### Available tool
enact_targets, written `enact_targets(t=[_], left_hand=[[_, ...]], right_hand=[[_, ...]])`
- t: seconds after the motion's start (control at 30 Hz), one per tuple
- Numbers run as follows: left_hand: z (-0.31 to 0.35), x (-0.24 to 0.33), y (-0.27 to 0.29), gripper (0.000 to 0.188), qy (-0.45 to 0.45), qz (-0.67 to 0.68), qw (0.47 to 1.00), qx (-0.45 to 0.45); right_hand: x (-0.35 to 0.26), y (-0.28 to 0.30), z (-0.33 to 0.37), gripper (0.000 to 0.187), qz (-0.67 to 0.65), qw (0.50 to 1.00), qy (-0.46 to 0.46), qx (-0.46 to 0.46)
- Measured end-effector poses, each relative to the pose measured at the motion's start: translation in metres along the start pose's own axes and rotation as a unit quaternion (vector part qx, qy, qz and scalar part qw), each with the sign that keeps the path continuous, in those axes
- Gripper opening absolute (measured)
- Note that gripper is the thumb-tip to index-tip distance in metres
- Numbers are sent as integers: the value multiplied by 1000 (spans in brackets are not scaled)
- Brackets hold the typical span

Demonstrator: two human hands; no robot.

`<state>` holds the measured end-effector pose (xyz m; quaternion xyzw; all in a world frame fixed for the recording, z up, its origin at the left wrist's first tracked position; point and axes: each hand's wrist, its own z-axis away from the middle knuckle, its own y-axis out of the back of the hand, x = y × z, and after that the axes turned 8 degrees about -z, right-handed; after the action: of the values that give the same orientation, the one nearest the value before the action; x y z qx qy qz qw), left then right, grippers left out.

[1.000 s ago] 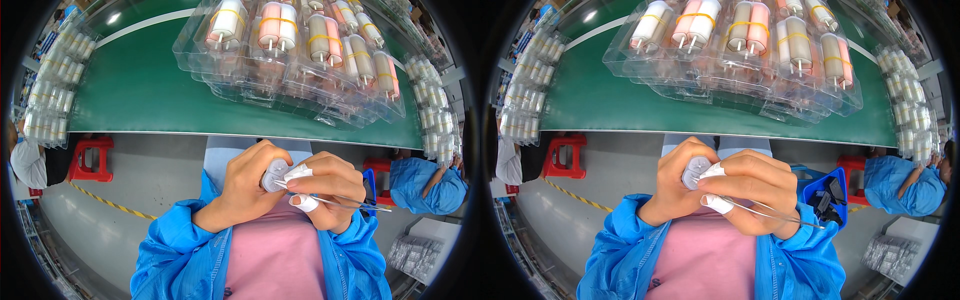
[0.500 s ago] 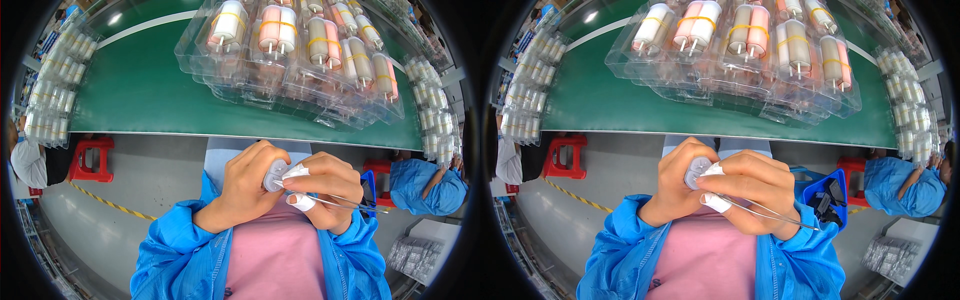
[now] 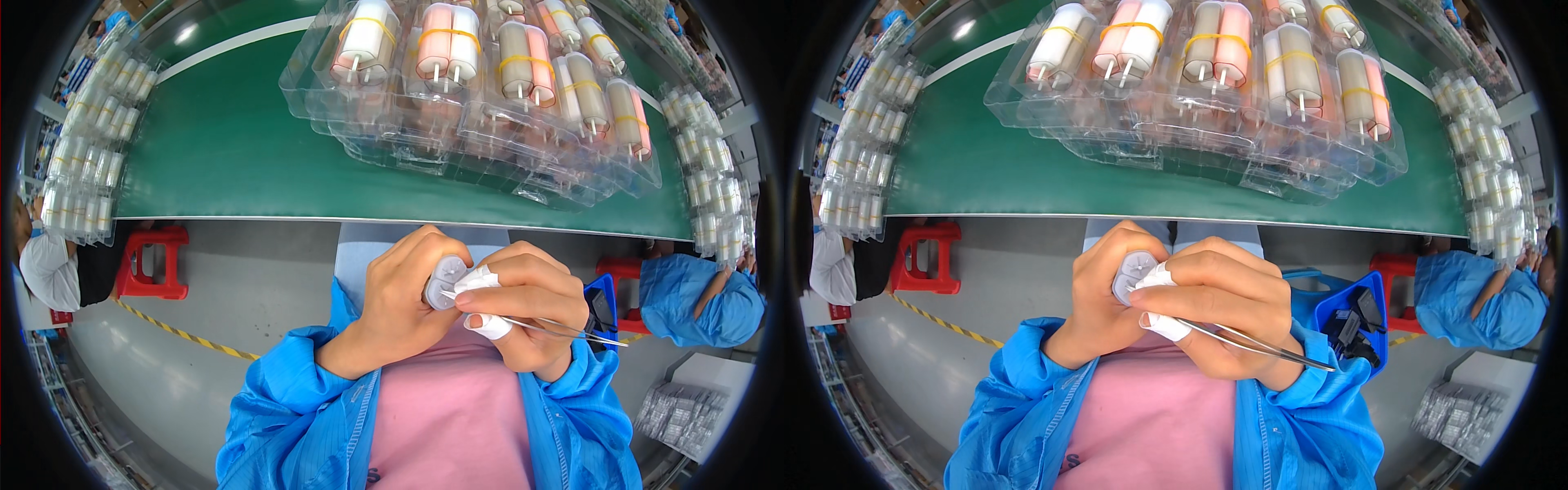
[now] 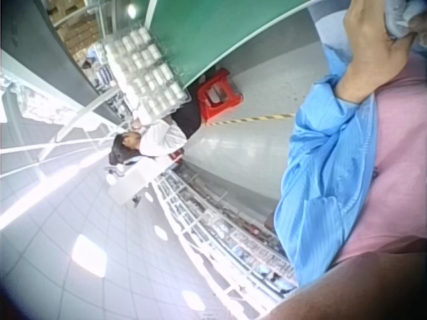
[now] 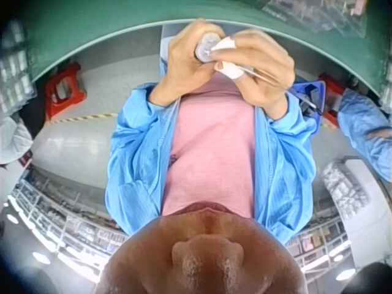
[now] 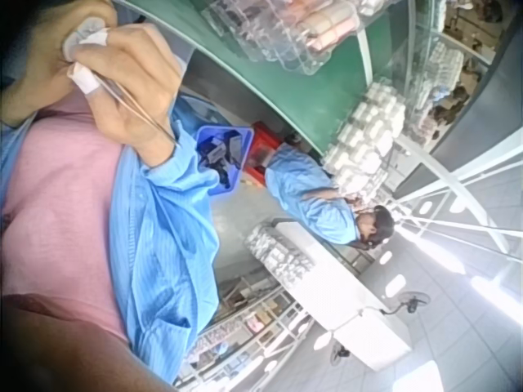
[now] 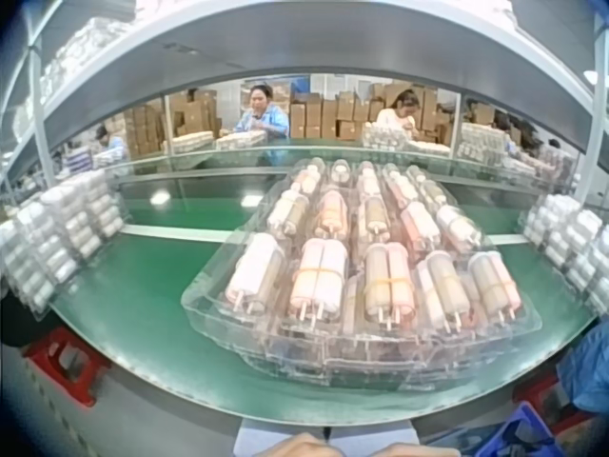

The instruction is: Use tweezers and a cotton swab to assemble small cylindrical components on a production line.

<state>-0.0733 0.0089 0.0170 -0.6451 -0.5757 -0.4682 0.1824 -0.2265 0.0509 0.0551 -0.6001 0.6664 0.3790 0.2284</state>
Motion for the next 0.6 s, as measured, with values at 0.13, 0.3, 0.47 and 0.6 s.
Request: enact_targets(t=[0.13, 0.3, 0.47, 0.6], left_hand=[[0, 1, 1, 32, 9, 18, 1000, -8], [-1, 3, 2, 32, 15, 24, 1000, -13], [0, 2, 0, 31, 5, 21, 1000, -10], [1, -1, 0, 32, -24, -25, 999, 1]], right_hand=[[-1, 1, 0, 24, -3, 1000, 8, -1], [-1, 1, 1, 25, -6, 1000, 0, 16], [-2, 0, 1, 23, 8, 1000, -7, 13], [-3, -1, -1, 20, 13, 1000, -14, 17]])
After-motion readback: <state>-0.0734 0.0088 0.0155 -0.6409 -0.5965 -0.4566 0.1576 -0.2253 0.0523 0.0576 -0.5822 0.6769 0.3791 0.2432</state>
